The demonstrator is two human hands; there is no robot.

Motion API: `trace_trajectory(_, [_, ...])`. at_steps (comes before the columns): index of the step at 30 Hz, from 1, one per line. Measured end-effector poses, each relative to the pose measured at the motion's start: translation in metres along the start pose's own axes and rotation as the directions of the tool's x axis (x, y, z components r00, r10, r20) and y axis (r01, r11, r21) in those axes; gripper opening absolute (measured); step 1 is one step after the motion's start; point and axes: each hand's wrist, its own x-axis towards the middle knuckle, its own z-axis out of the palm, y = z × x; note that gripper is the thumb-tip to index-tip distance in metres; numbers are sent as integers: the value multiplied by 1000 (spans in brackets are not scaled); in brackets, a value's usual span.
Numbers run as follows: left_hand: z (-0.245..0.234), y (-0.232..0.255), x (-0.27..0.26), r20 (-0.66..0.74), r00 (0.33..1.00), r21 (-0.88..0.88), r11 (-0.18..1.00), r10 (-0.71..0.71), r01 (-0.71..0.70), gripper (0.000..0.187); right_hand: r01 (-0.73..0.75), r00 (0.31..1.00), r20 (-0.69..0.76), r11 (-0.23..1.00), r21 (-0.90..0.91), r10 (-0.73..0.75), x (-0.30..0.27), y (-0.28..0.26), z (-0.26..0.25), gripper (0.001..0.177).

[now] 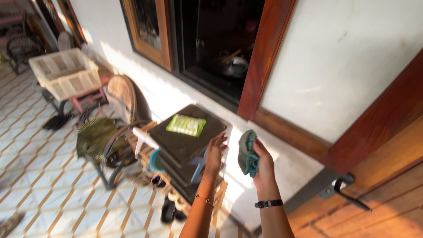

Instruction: The person wipes the wooden frame of a window with a cloth. They systematically clean the vertical and horizontal sections of the frame, moving from the lower parts to the upper parts and back down.

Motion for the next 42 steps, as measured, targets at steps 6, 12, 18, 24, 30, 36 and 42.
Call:
trace_trajectory(6, [-2, -22, -80, 201, 962, 178, 972, -187, 152, 36, -92, 993, 87, 981, 171, 78, -47, 9, -29, 38])
trace_trajectory(12, [5, -47, -91, 329, 944, 72, 997, -3, -22, 17, -24, 999, 34, 998, 66, 22, -70, 3, -68, 33])
trace_trajectory(18, [2, -57, -89, 380, 924, 35, 999, -46, 36, 13, -20, 990, -137, 999, -44, 14, -76, -14, -95, 22])
trace_trajectory(24, [15, -58, -46, 477, 878, 41, 998, 28, -54, 17, 120, 964, -205, 963, -240, -171, -77, -36, -89, 27])
trace_trajectory(30, [48, -52, -39, 693, 715, 290, 943, -90, -162, 38, 240, 899, -283, 916, -321, -335, -61, -34, -64, 23])
trace_trajectory(36, [52, -57, 2, 657, 733, 355, 930, -175, -97, 23, 354, 753, -320, 764, -538, -575, -48, -29, -66, 19])
trace_trajectory(42, [34, -66, 48, 801, 577, 187, 982, -157, 7, 20, 322, 802, -429, 905, -278, -416, -42, -20, -58, 31])
